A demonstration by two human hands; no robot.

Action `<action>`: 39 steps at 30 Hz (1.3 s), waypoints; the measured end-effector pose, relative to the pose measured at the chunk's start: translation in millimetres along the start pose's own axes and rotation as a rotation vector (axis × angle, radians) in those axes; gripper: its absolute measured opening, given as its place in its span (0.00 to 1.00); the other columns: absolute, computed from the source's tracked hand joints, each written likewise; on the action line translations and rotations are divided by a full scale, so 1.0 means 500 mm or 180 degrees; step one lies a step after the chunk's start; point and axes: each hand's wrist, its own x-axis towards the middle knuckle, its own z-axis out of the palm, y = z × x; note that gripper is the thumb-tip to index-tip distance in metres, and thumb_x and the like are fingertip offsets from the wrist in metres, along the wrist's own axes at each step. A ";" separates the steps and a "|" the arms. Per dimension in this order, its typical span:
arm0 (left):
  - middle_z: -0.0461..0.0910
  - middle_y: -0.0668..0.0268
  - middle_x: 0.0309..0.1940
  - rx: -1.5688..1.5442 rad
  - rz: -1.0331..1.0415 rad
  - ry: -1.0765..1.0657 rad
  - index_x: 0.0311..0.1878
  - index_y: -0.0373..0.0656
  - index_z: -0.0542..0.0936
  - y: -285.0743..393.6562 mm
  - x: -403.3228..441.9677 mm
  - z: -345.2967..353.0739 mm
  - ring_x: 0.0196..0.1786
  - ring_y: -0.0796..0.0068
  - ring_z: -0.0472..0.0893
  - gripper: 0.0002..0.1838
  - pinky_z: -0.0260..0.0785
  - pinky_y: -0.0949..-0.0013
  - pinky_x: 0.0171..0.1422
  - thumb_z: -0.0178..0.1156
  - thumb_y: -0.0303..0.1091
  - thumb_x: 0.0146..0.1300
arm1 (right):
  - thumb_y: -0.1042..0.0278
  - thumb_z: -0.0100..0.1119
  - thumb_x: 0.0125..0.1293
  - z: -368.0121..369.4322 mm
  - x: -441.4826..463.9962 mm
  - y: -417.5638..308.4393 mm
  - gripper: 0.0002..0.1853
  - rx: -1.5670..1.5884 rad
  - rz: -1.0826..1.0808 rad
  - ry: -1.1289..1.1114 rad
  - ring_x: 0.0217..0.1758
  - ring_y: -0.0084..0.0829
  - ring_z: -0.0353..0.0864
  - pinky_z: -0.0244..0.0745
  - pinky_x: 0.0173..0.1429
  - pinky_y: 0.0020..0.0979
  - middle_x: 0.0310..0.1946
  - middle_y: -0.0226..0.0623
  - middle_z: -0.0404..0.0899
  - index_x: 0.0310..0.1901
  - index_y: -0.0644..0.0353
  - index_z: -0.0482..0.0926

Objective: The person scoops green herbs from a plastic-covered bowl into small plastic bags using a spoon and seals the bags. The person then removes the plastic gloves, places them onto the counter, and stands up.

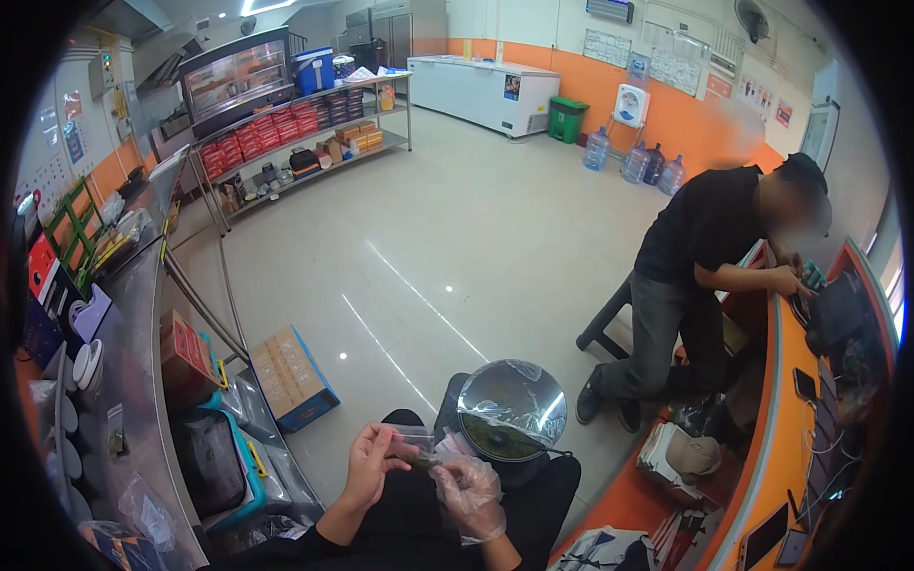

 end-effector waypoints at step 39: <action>0.49 0.43 0.69 0.3295 0.4571 0.5697 0.68 0.26 0.47 0.338 -0.015 -0.332 0.73 0.53 0.51 0.43 0.37 0.56 0.78 0.64 0.38 0.65 | 0.65 0.63 0.61 -0.035 -0.038 0.091 0.06 -0.1171 0.0234 -0.0530 0.36 0.41 0.84 0.76 0.42 0.38 0.32 0.40 0.84 0.37 0.54 0.85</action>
